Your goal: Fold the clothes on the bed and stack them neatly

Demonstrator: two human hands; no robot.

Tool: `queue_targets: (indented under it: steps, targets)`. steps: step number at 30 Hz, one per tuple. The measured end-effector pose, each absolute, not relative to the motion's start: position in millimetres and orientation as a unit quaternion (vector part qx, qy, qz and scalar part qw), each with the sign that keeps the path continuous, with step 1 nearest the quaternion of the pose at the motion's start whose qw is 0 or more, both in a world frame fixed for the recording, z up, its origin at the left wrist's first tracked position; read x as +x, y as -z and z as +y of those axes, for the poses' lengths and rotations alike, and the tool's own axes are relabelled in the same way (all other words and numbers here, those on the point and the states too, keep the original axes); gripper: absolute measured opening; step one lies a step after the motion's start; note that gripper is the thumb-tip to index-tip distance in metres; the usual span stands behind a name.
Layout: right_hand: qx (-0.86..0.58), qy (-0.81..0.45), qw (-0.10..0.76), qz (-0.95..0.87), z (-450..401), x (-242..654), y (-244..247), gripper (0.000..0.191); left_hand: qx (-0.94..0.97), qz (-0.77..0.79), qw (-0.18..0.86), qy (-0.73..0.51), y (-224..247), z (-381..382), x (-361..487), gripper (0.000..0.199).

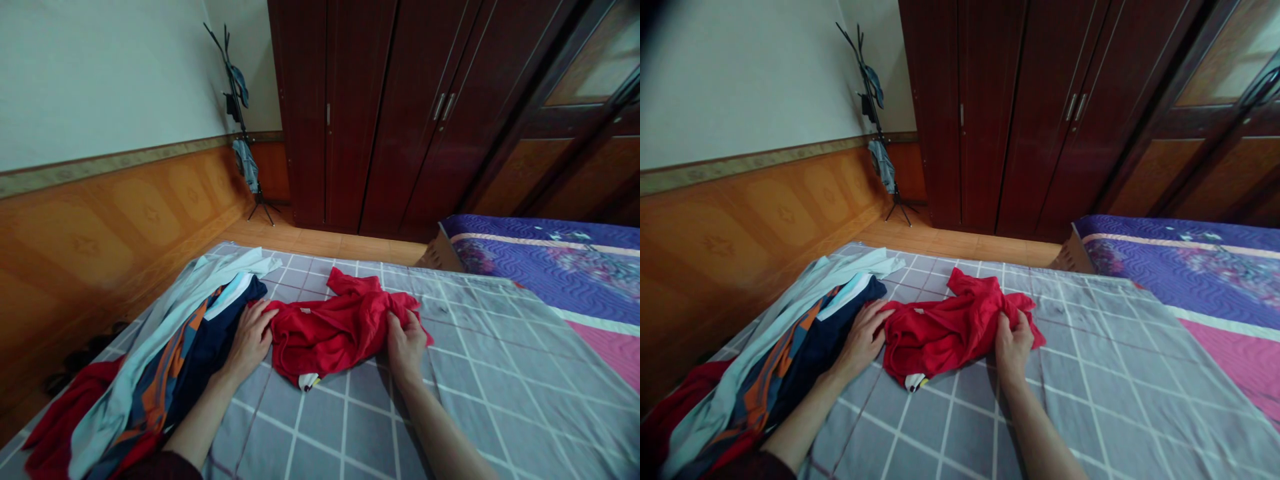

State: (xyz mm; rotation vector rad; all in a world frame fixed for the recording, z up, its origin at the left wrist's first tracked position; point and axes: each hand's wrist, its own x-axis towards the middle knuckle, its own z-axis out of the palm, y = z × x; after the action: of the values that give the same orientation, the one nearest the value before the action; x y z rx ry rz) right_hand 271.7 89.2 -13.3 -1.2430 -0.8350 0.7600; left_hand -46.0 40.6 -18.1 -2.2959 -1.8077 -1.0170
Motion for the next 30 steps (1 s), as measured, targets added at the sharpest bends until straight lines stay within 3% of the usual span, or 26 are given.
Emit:
queue_targets:
  steps: [3,6,9,13,16,21,27,30]
  targets:
    - [-0.533,-0.113,0.664,-0.512,75.5,264.2,-3.9,0.038,-0.709,-0.583,0.006,0.398,14.8,39.1,-43.1,0.020]
    - [-0.446,0.049,0.590,-0.672,58.5,250.3,-18.4,0.053,-0.658,-0.593,-0.016,0.464,10.9,37.3,-44.6,0.019]
    - [-0.391,0.066,0.473,-0.787,48.9,238.0,-20.0,0.054,-0.617,-0.606,-0.029,0.501,7.1,33.4,-43.4,0.020]
    - [-0.429,0.038,0.382,-0.817,55.3,237.5,-9.4,0.024,-0.600,-0.618,-0.050,0.506,3.7,28.5,-39.5,0.019]
    - [-0.481,0.024,0.442,-0.757,67.0,247.9,-4.7,0.013,-0.640,-0.587,-0.073,0.490,0.3,25.9,-37.5,0.020]
    - [-0.510,-0.022,0.566,-0.647,78.0,263.4,-5.2,0.013,-0.728,-0.518,-0.067,0.443,-6.8,22.2,-33.1,0.026]
    - [-0.532,-0.119,0.596,-0.589,74.1,262.8,-3.7,0.017,-0.782,-0.524,-0.082,0.328,-4.7,23.8,-23.0,0.038]
    - [-0.485,-0.098,0.598,-0.630,73.5,260.1,-4.8,0.016,-0.752,-0.538,-0.110,0.365,0.3,28.5,-24.2,0.026]
